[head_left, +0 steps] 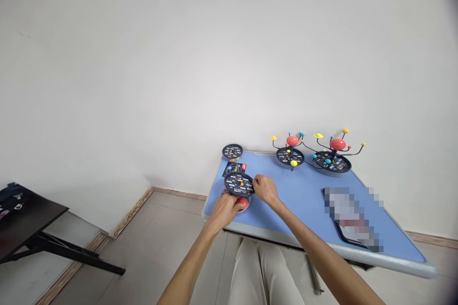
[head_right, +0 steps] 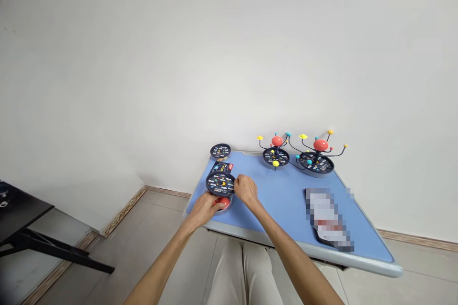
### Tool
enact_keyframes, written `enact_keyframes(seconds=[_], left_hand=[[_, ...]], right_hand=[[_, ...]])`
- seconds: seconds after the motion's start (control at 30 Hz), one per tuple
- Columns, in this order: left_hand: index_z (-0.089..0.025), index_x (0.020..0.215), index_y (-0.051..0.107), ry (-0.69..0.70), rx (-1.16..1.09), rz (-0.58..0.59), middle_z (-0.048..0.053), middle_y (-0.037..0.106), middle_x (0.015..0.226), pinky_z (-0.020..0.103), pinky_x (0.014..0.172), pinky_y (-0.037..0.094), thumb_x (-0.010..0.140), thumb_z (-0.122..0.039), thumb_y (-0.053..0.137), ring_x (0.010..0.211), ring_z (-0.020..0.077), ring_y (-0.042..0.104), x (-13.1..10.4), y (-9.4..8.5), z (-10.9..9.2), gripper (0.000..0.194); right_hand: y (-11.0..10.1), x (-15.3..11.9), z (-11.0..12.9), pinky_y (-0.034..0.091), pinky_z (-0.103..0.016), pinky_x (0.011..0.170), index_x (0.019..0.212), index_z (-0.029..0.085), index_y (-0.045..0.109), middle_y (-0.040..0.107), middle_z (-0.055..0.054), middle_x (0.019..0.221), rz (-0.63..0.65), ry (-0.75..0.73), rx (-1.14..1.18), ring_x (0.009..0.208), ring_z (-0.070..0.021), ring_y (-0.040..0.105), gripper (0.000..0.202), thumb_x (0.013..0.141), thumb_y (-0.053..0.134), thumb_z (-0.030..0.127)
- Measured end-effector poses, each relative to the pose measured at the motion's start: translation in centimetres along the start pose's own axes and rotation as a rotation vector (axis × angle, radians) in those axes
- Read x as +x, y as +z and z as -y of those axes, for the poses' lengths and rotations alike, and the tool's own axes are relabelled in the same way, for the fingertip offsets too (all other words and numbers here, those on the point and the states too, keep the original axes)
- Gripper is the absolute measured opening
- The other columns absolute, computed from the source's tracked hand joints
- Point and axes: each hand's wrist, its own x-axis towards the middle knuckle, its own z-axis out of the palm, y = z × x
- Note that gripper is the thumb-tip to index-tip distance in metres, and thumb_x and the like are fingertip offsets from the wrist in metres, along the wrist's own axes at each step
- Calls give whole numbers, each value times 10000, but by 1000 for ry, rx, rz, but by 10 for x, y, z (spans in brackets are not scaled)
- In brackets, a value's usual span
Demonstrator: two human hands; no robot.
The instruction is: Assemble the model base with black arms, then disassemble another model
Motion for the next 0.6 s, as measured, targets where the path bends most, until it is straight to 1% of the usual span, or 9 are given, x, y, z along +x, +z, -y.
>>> enact_keyframes(seconds=[0.07,0.13,0.23,0.37,0.5,0.57,0.6], left_hand=[[-217,962,730,-15,9,-6,76,731,991,294,748,462,915,-289,552,949,250,661,-1,0,-1,197],[-222,963,732,-4,24,-4,74,733,977,297,751,461,917,-295,554,954,254,659,-2,0,-1,198],[-231,1039,722,31,55,9,83,724,1056,318,801,468,912,-275,556,1025,272,640,-3,-1,-1,213],[-217,1152,682,37,74,27,111,696,1156,351,871,463,934,-260,499,1076,286,618,-4,0,-2,288],[-235,1215,648,51,41,34,95,682,1190,347,897,455,912,-261,518,1091,277,607,-6,1,0,331],[-239,1162,674,73,-8,38,78,697,1143,338,862,463,892,-268,537,1057,272,613,-5,0,2,304],[-234,1099,696,79,-35,43,70,710,1091,328,830,467,881,-277,550,1016,264,622,-4,-1,3,266]], right_hand=[[1,-1,1,304,-269,596,912,167,715,751,-108,994,1,-7,5,906,-193,677,338,905,377,177],[3,-1,3,298,-270,591,902,172,714,752,-105,990,2,-11,10,895,-191,677,334,904,380,181],[5,-1,5,293,-269,588,889,175,712,753,-103,988,-1,-11,18,890,-192,673,324,900,389,182],[7,-2,6,286,-265,585,882,177,711,752,-101,977,-7,-12,25,873,-184,668,322,903,389,181],[6,-2,6,284,-262,588,884,180,711,750,-101,973,-13,-7,32,861,-178,660,324,905,387,178],[6,-1,5,283,-263,587,888,182,711,748,-101,974,-14,-3,36,860,-178,657,322,907,390,179],[6,-1,5,283,-263,585,894,182,711,747,-100,975,-15,-2,38,861,-178,657,321,909,391,179]])
